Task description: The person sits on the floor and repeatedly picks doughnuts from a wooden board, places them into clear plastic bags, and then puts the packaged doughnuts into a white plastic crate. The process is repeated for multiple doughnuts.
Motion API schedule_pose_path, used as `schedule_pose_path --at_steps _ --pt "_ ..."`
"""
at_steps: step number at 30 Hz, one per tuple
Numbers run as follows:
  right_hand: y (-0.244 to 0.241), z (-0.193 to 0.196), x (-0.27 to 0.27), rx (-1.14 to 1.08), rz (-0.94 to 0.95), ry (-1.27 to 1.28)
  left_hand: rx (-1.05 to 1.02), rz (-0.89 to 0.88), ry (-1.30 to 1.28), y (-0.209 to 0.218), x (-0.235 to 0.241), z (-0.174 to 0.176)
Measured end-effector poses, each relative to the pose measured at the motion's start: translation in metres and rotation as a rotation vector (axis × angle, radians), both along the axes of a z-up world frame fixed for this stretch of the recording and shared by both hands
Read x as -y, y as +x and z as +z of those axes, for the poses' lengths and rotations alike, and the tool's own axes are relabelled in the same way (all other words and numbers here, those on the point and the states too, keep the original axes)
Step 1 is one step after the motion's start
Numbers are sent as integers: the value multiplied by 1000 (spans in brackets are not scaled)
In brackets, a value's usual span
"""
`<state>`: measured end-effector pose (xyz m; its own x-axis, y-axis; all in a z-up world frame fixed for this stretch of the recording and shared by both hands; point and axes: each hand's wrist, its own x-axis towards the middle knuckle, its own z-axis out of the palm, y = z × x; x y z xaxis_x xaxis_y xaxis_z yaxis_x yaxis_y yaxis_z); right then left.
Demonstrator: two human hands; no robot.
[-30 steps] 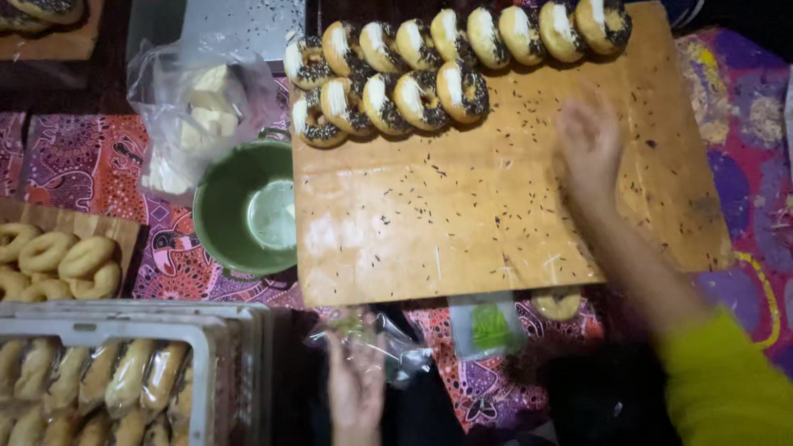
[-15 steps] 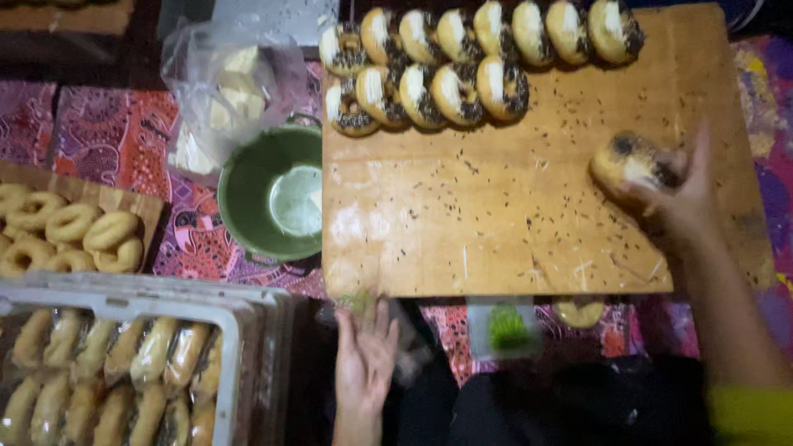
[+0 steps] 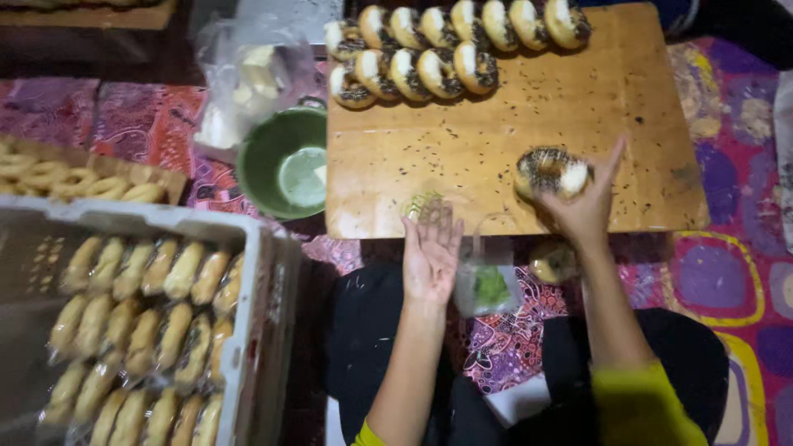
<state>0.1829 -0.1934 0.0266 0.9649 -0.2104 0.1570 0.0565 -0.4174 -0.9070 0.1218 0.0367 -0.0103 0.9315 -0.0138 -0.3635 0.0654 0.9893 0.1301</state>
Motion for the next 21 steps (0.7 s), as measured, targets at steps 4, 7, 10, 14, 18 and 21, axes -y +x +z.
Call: schedule_pose_path --at_steps 4,7,10,14,18,21 --pt "-105 34 -29 375 288 83 -36 22 -55 -8 9 0" --pt "-148 38 -41 429 215 -183 812 -203 -833 -37 28 10" --pt "-157 43 -48 297 154 -59 403 -107 -241 -59 39 34" --pt "-164 64 -56 321 339 -98 -241 -111 266 -74 45 51" --pt "-177 88 -62 343 189 -274 -34 -67 198 -90 70 37" --pt "-183 100 -59 447 79 -307 -121 -218 202 -92 58 23"
